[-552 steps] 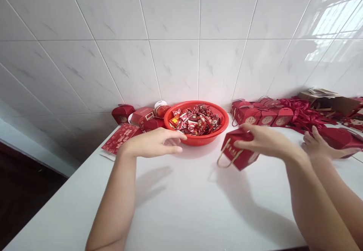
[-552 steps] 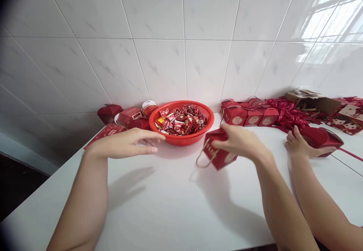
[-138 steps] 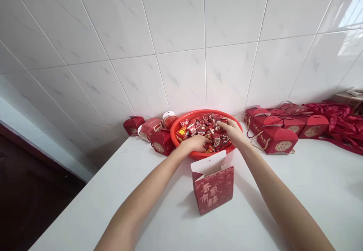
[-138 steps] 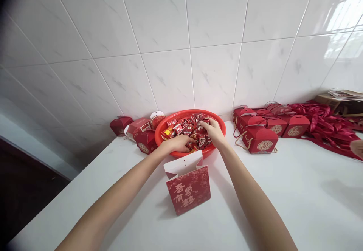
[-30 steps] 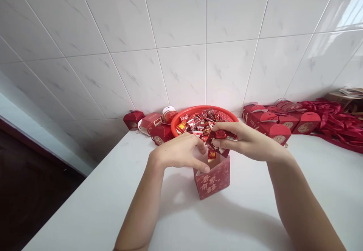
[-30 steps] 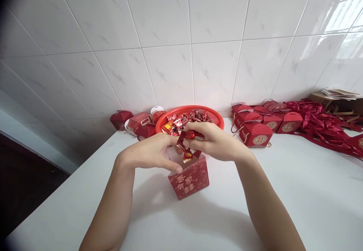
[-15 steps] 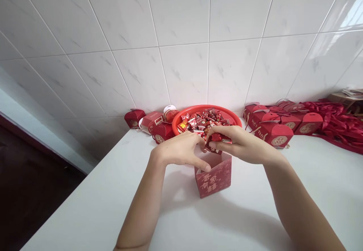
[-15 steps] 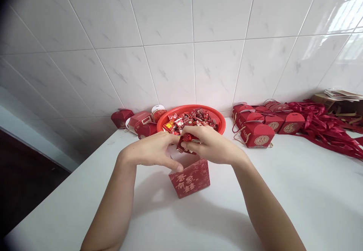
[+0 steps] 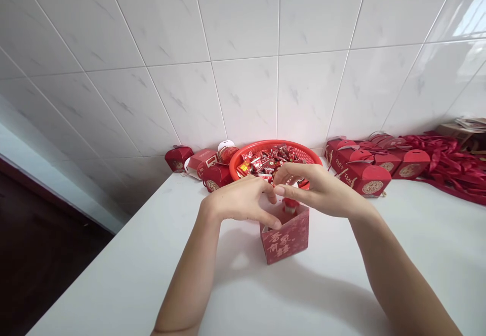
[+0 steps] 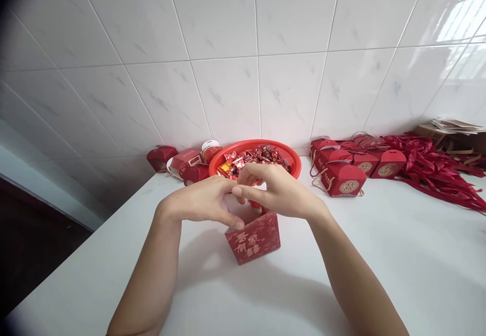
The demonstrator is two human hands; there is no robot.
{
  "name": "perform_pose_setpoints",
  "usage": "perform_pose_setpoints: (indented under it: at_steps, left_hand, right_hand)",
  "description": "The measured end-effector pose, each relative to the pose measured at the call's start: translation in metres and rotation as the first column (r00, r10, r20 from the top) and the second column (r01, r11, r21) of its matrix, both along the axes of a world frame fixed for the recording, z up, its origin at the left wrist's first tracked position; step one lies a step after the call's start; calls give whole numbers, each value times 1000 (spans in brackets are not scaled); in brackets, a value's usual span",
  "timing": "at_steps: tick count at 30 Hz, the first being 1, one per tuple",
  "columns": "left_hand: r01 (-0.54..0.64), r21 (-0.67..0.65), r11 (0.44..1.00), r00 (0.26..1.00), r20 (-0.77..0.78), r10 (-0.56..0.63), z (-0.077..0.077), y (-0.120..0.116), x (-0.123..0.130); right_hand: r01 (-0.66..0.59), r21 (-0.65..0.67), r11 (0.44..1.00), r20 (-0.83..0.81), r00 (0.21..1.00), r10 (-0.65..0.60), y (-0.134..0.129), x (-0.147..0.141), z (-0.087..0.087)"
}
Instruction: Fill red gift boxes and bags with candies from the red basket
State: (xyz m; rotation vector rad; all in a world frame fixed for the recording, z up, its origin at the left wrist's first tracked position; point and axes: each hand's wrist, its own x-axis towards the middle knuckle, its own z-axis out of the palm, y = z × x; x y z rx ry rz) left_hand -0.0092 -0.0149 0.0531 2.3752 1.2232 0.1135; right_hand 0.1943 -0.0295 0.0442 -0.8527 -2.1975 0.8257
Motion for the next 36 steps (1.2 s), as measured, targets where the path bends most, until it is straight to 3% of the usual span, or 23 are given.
perform_pose_setpoints:
  at_steps: [6,10,14,19,23,28,32,34,36]
  left_hand:
    - [18,-39,999,1000,2,-18,2,0,-2]
    - [81,-26,996,997,2,-81,-1,2,-3]
    - [165,51,985,986,16,-166,-3,6,0]
    - [163,202,966,970,145,-194,-3,5,3]
    - [28,402,915,902,384,-197,-3,5,-2]
    - [-110,603,790,754,569,-329,-6,11,-2]
    - [-70,596,800,750,561,-352,-6,10,2]
    - [-29,577,816,774,530,-347,-6,9,3]
    - [-29,579,815,797,506,-332,-5,9,1]
  right_hand:
    - [84,76,994,-11,996,-83,0,10,3]
    - [103,70,992,220,968,-116,3,25,1]
    - [147,49,988,435,887,-154,7,29,-4]
    - [127,35,991,433,892,-129,8,27,0]
    - [103,73,992,325,938,-122,10,32,4]
    - [212,210,954,-12,977,-214,13,37,4]
    - [319,290,902,-171,945,-279,8,46,8]
    - [450,299,841,-268,886,-379,4,57,11]
    - [658,286,697,-433,737,-518,1,73,14]
